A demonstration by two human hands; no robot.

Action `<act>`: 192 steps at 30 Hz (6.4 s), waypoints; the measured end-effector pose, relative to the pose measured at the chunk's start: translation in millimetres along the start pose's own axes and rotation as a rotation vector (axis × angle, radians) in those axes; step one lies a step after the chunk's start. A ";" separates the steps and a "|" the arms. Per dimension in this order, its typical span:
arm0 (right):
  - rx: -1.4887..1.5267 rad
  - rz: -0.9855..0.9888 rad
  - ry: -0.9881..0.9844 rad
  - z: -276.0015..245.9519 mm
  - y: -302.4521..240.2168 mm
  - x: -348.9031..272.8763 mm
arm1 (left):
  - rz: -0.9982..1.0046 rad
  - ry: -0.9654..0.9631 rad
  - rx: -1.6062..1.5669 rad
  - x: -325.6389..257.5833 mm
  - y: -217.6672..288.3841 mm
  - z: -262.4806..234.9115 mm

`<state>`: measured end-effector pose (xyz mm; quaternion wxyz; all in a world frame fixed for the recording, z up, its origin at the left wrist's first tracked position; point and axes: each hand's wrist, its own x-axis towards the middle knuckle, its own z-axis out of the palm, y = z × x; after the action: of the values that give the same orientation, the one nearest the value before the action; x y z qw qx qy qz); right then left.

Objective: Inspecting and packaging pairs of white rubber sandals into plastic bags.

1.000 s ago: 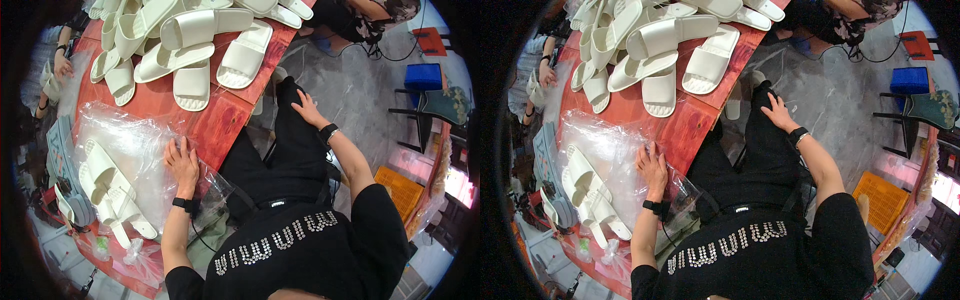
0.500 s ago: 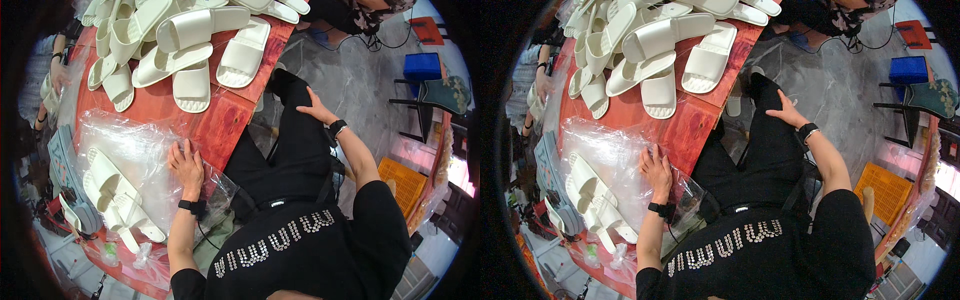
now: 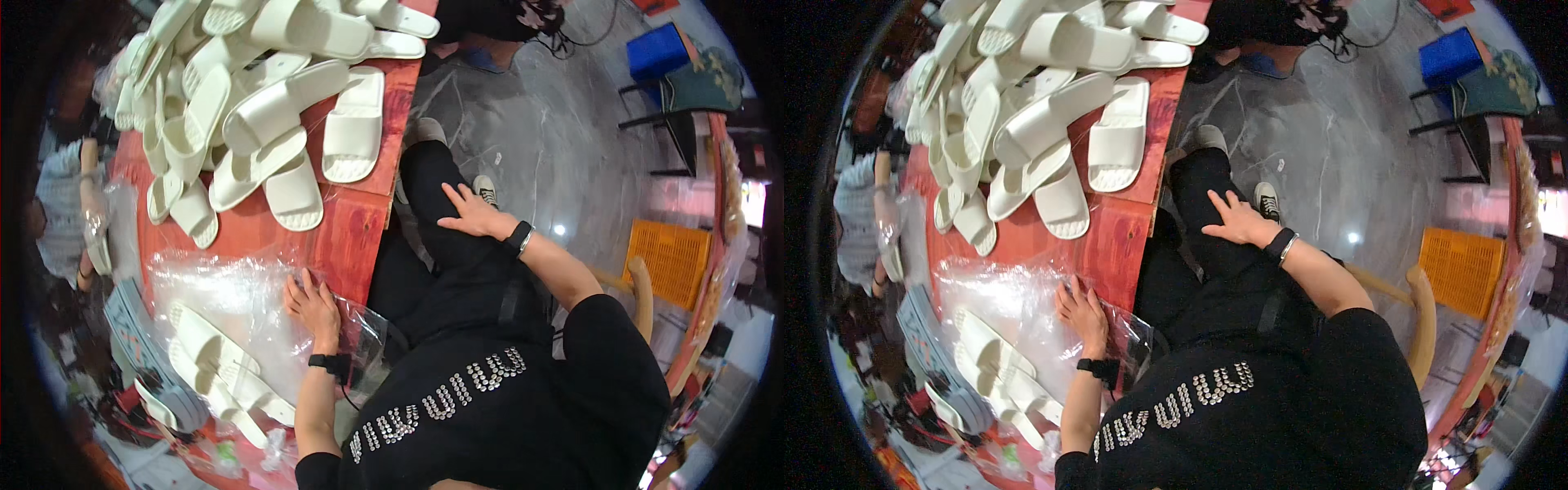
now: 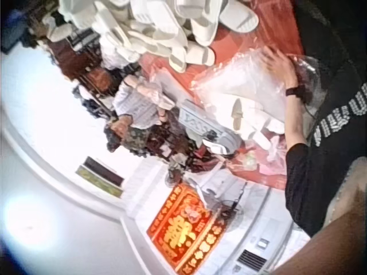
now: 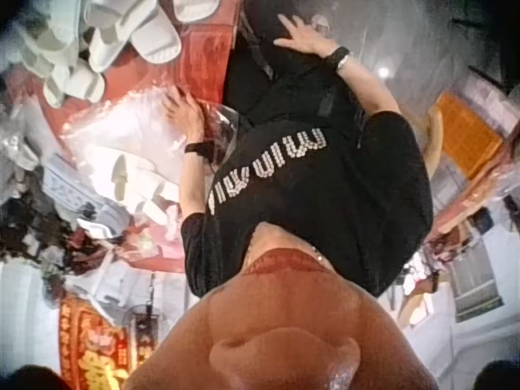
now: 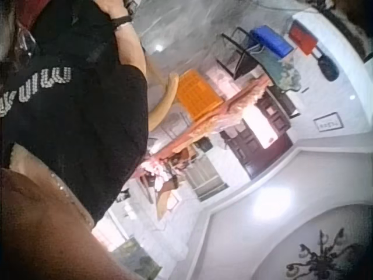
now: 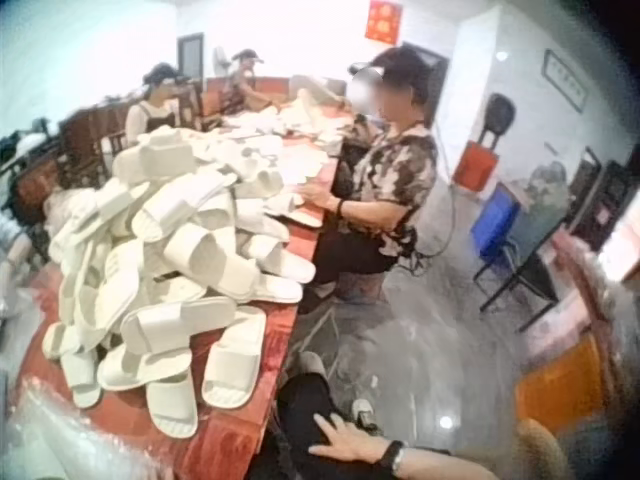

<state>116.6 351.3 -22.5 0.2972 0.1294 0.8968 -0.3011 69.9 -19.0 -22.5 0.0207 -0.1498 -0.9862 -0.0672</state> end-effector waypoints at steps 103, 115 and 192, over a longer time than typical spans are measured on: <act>0.520 -0.041 0.136 -52.3 66.8 -42.5 | 0.008 0.215 0.001 -6.4 3.4 -4.5; 0.253 -0.055 0.103 -115.5 49.1 42.9 | 0.022 0.179 0.027 -3.5 5.1 0.4; 2.343 0.156 0.883 -88.3 142.4 253.1 | -0.189 -0.104 -0.028 6.1 24.6 -1.6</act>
<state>-65.0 531.1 -186.4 -0.3044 0.4576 0.1038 -0.8289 71.4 5.9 -17.5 -0.0392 -0.0596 -0.9947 -0.0747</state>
